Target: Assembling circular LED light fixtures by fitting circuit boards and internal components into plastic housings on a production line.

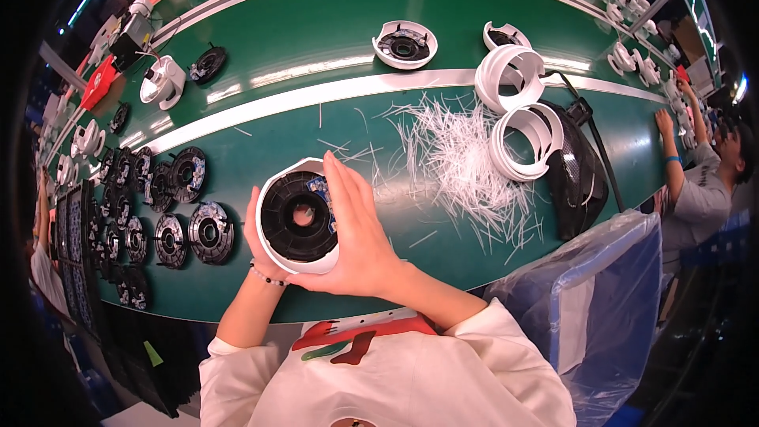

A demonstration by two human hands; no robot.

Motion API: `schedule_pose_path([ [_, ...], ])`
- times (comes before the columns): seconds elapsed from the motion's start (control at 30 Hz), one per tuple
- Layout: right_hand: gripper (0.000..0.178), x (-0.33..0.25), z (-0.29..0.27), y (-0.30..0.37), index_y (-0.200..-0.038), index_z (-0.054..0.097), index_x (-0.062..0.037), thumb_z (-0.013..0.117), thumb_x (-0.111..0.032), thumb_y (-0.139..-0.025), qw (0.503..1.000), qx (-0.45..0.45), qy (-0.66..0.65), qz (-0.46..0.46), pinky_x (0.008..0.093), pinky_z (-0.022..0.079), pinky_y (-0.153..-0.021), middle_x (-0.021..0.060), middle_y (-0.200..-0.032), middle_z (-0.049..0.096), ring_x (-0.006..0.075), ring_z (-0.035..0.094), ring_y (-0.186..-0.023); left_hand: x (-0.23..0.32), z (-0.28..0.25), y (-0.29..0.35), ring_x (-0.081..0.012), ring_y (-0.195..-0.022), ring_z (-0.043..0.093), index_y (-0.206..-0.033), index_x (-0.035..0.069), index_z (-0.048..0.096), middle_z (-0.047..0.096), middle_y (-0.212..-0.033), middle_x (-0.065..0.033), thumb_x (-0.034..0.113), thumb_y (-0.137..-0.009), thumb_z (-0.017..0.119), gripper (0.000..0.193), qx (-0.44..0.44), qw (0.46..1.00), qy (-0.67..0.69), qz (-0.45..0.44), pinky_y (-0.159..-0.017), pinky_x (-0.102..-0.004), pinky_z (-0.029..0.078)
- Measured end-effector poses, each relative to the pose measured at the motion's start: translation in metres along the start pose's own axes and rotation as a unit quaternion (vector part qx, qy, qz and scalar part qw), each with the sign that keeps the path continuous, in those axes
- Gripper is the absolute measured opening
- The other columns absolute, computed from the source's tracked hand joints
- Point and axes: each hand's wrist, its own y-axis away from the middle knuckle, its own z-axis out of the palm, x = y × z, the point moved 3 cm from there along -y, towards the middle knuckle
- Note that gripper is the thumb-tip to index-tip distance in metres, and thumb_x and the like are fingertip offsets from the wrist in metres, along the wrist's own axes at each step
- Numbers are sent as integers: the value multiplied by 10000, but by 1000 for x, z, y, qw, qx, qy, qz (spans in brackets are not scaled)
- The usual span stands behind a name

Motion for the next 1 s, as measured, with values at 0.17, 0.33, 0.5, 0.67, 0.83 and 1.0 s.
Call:
schedule_pose_path([
  [0.17, 1197, 13, -5, -3, -1320, 48, 20, 811, -321, -463, 998, -57, -29, 2, 415, 227, -980, 215, -1331, 203, 347, 252, -1205, -4, -7, -2, -247, -955, 532, -1139, 25, 455, 526, -1076, -141, 437, -851, 295, 527, 59, 998, 2, 24, -841, -381, 441],
  [0.33, 1178, 22, -8, -5, -1321, 72, 6, 803, -309, -453, 988, -52, -149, 10, 420, 223, -987, 229, -1315, 194, 359, 223, -1211, -7, -11, -1, -242, -1034, 474, -1208, 14, 390, 484, -1143, -131, 386, -854, 311, 519, 20, 997, -21, 67, -888, -374, 381],
  [0.5, 1119, 6, -3, -4, -1295, 154, 27, 785, -338, -447, 999, -15, 10, -47, 465, 234, -956, 232, -1302, 202, 402, 244, -1175, -7, 15, -1, -253, -1127, 402, -1307, 48, 232, 361, -1270, -121, 508, -862, 205, 640, -3, 996, -21, 89, -951, -379, 331],
  [0.67, 1106, -2, -10, -11, -1291, 182, 34, 773, -408, -468, 991, -62, 99, -63, 457, 265, -923, 218, -1271, 255, 381, 299, -1142, 0, -5, 1, -265, -1164, 372, -1300, 44, 237, 331, -1292, -133, 663, -771, 266, 815, -157, 987, 5, -18, -963, -397, 330],
  [0.83, 1109, 3, -10, -10, -1286, 182, 24, 761, -396, -438, 989, -67, 110, -74, 452, 277, -901, 208, -1248, 264, 381, 316, -1108, 0, 4, 2, -262, -1162, 377, -1317, 64, 187, 333, -1282, -145, 478, -683, 552, 841, -103, 990, -95, 31, -966, -391, 336],
  [1.0, 1145, 8, -6, -3, -1292, 133, 41, 748, -424, -446, 994, 33, 94, -37, 458, 270, -900, 235, -1269, 239, 385, 306, -1121, -4, 25, -11, -275, -1163, 372, -1333, 95, 132, 328, -1278, -148, 335, -634, 582, 865, -96, 993, -45, 59, -973, -387, 331],
])
